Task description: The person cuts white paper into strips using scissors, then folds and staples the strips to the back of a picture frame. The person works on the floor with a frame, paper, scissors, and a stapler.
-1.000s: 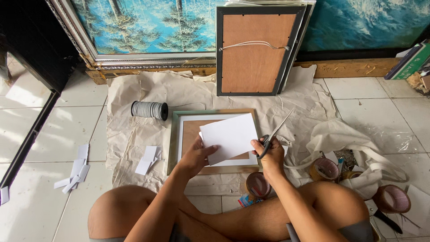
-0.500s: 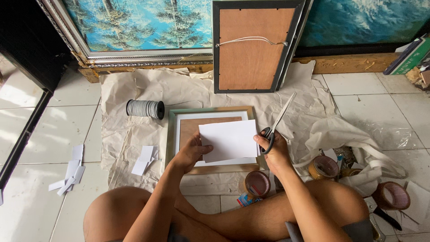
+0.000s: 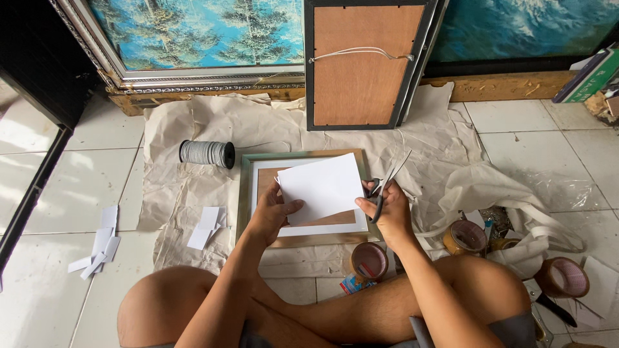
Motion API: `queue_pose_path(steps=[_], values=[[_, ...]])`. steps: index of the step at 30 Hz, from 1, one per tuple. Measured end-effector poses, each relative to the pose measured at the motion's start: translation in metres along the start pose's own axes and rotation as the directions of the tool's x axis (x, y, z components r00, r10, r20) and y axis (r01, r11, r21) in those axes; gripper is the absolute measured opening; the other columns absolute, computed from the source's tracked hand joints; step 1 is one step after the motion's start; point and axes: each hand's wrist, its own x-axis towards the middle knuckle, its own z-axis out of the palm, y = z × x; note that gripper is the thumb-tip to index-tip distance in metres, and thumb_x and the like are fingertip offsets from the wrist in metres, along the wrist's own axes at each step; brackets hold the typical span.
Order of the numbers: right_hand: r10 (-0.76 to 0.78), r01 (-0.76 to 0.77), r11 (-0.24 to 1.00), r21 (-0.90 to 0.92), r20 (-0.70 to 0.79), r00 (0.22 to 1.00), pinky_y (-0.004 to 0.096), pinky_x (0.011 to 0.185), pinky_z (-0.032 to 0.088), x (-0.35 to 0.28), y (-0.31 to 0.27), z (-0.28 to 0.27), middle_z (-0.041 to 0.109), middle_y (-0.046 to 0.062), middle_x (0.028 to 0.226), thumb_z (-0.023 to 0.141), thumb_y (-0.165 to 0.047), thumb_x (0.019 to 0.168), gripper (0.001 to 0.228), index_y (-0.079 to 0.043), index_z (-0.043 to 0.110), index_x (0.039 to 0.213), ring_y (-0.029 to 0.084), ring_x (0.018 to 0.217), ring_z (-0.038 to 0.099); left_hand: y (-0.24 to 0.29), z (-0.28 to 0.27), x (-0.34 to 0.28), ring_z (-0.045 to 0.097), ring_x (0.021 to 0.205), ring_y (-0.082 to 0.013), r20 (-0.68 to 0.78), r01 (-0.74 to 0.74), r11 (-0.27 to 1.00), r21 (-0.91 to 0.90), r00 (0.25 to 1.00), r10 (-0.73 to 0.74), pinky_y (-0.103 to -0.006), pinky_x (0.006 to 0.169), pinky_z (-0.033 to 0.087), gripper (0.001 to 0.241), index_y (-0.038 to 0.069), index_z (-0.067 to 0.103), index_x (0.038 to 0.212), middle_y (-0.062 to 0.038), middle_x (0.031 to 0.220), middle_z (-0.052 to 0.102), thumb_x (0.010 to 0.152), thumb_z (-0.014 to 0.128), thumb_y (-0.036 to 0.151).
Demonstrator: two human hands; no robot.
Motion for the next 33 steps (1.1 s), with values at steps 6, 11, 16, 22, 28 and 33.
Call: queue_pose_path(steps=[6,11,16,22,28,33], values=[[-0.066,0.068,0.998,-0.007,0.127,0.99,0.026,0.082,0.063,0.011,0.011,-0.005,0.072,0.015,0.129,0.09,0.012,0.064,0.066,-0.003,0.053,0.118,0.017,0.116,0.066,0.016,0.001,-0.003,0.067,0.107,-0.0351,-0.006,0.084,0.996,-0.03,0.996,-0.085,-0.0518,0.09,0.06,0.068,0.01,0.048,0.143,-0.018,0.117,0.066,0.083,0.074,-0.008],[-0.102,0.109,0.992,-0.056,0.112,0.988,0.026,0.079,0.064,0.002,0.004,-0.002,0.071,0.014,0.132,0.093,0.008,0.063,0.068,-0.004,0.052,0.116,0.019,0.119,0.067,0.028,0.008,-0.013,0.067,0.103,-0.0334,0.003,0.106,0.993,-0.05,0.994,-0.106,-0.0499,0.088,0.061,0.067,0.009,0.049,0.141,-0.018,0.115,0.066,0.082,0.076,-0.008],[-0.133,0.143,0.986,-0.08,0.114,0.984,0.023,0.08,0.063,0.008,0.003,-0.007,0.073,0.012,0.128,0.092,0.006,0.066,0.061,-0.005,0.055,0.113,0.018,0.119,0.068,0.036,0.01,-0.021,0.067,0.102,-0.0323,0.007,0.11,0.994,-0.026,0.994,-0.11,-0.046,0.087,0.06,0.069,0.009,0.05,0.139,-0.016,0.113,0.066,0.079,0.079,-0.007],[-0.11,0.141,0.973,-0.182,0.168,0.98,0.027,0.085,0.059,0.005,-0.005,-0.008,0.072,0.013,0.133,0.098,-0.002,0.058,0.073,-0.007,0.055,0.117,0.021,0.123,0.067,0.031,0.007,-0.016,0.068,0.1,-0.0318,0.016,0.134,0.989,-0.055,0.991,-0.134,-0.0456,0.084,0.061,0.068,0.011,0.05,0.14,-0.016,0.112,0.067,0.08,0.079,-0.005],[-0.066,0.073,0.995,-0.07,0.106,0.992,0.023,0.074,0.063,0.008,-0.003,-0.012,0.075,0.018,0.123,0.093,0.004,0.066,0.06,-0.002,0.056,0.112,0.02,0.11,0.072,0.053,0.018,-0.035,0.069,0.098,-0.0294,0.037,0.137,0.99,0.039,0.99,-0.138,-0.0427,0.082,0.062,0.067,0.01,0.055,0.137,-0.013,0.111,0.068,0.076,0.081,-0.002],[0.135,-0.135,0.981,0.14,0.013,0.991,0.022,0.067,0.064,0.006,0.002,-0.008,0.076,0.009,0.108,0.082,-0.008,0.085,0.04,-0.007,0.053,0.113,0.013,0.087,0.073,0.025,-0.004,-0.008,0.067,0.106,-0.03,0.071,0.008,0.996,0.091,0.997,-0.014,-0.0432,0.088,0.061,0.07,0.01,0.054,0.136,-0.014,0.117,0.068,0.074,0.083,-0.003]])
